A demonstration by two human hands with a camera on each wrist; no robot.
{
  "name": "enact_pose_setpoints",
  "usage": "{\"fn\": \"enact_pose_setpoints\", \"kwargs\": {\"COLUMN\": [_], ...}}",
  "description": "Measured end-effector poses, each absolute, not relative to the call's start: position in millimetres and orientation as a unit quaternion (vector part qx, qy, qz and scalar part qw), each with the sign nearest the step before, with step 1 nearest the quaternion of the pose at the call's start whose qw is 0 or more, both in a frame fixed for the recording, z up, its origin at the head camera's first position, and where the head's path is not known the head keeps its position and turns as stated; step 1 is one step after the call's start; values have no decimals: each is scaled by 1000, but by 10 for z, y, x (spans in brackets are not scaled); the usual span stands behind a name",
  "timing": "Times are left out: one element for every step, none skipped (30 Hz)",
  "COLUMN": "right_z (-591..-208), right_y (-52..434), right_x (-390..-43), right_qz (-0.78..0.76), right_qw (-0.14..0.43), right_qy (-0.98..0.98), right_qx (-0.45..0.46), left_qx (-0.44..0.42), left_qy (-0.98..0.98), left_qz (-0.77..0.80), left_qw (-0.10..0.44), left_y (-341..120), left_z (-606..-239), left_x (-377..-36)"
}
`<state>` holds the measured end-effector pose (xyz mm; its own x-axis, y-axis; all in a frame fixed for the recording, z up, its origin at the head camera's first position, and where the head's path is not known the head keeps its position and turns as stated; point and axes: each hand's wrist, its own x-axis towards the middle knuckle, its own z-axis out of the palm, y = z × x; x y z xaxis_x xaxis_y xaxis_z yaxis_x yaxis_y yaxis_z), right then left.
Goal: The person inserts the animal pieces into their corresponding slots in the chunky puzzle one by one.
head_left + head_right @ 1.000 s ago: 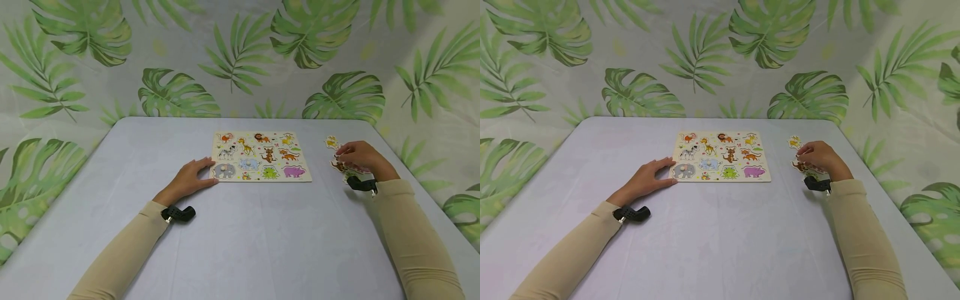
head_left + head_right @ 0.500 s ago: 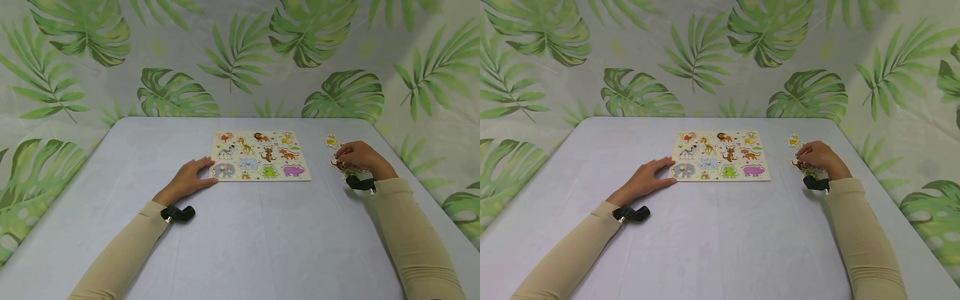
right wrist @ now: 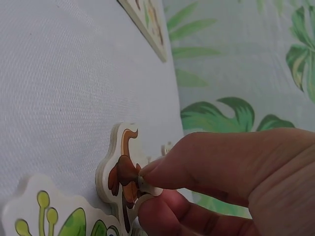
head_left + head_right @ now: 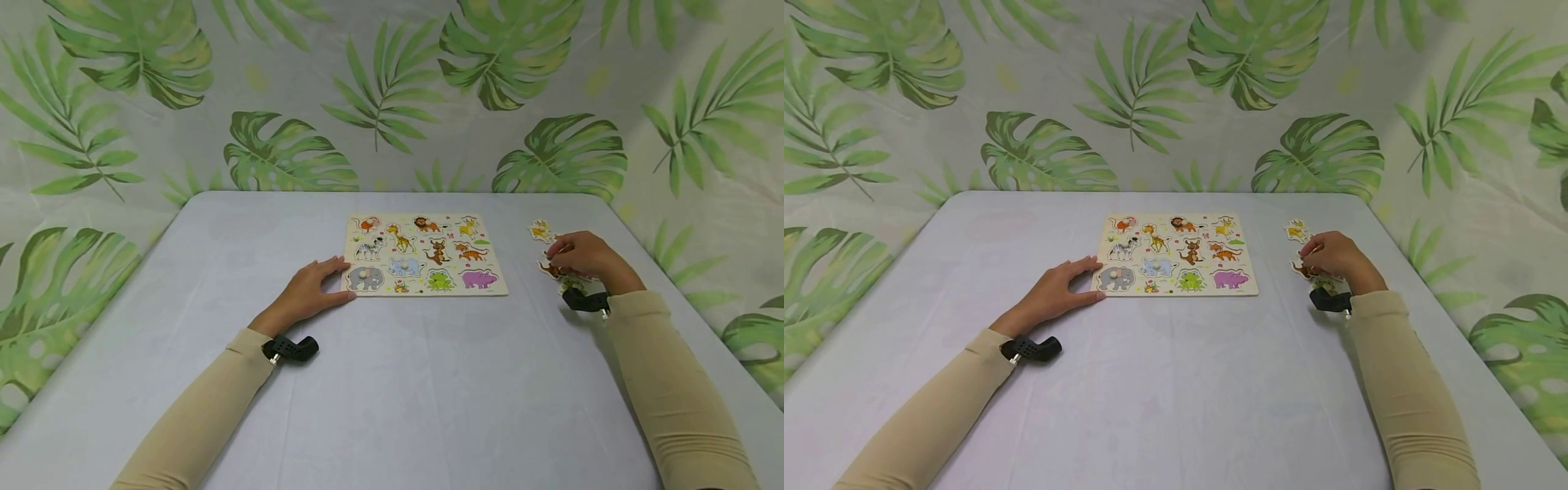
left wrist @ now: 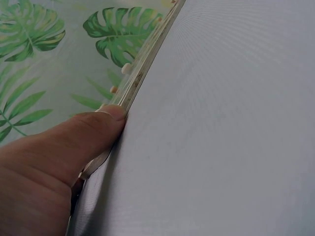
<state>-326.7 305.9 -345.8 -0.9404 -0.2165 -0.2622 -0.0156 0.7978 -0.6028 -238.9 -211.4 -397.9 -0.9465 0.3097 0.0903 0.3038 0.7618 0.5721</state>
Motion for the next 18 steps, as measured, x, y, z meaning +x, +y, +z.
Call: {"fn": "enact_pose_setpoints", "kwargs": {"right_z": [-3460, -3463, -3466, -3471, -3475, -3479, -3483, -3486, -3488, -3490, -3490, -3490, -3490, -3490, -3489, -3489, -3488, -3488], "right_y": [3057, 3057, 3056, 3056, 3056, 3056, 3056, 3054, 3052, 3049, 3046, 3044, 3041, 3038, 3036, 3035, 3033, 3032], "right_x": [-3267, -3269, -3270, -3272, -3274, -3276, -3279, -3281, -3282, -3284, -3284, -3285, -3285, -3285, -3283, -3282, -3280, -3278], "right_qz": [-309, -306, -302, -299, -297, -294, -291, -287, -282, -277, -270, -263, -258, -255, -251, -249, -248, -247], "right_qw": [160, 159, 158, 157, 156, 155, 152, 148, 144, 139, 133, 128, 123, 120, 118, 117, 116, 117], "right_qy": [935, 937, 938, 939, 940, 941, 942, 944, 946, 948, 951, 953, 955, 956, 958, 958, 959, 959], "right_qx": [-63, -64, -64, -65, -65, -65, -66, -66, -67, -69, -72, -74, -76, -77, -78, -77, -76, -75], "left_qx": [164, 164, 163, 163, 162, 162, 162, 162, 163, 164, 165, 165, 165, 165, 165, 165, 165, 165], "left_qy": [939, 939, 939, 939, 939, 939, 939, 940, 940, 939, 939, 939, 939, 939, 939, 939, 939, 939], "left_qz": [304, 303, 303, 302, 302, 302, 302, 302, 301, 301, 301, 300, 301, 301, 301, 302, 302, 302], "left_qw": [5, 5, 5, 6, 7, 7, 7, 8, 8, 8, 7, 7, 7, 7, 8, 8, 8, 8], "left_y": [-2115, -2116, -2117, -2118, -2118, -2118, -2118, -2119, -2119, -2119, -2118, -2118, -2118, -2118, -2118, -2118, -2118, -2118], "left_z": [-3979, -3979, -3979, -3981, -3982, -3983, -3983, -3982, -3981, -3980, -3978, -3976, -3974, -3973, -3973, -3973, -3973, -3976], "left_x": [-2389, -2389, -2388, -2387, -2387, -2387, -2388, -2388, -2389, -2391, -2392, -2393, -2393, -2393, -2393, -2393, -2394, -2394]}}
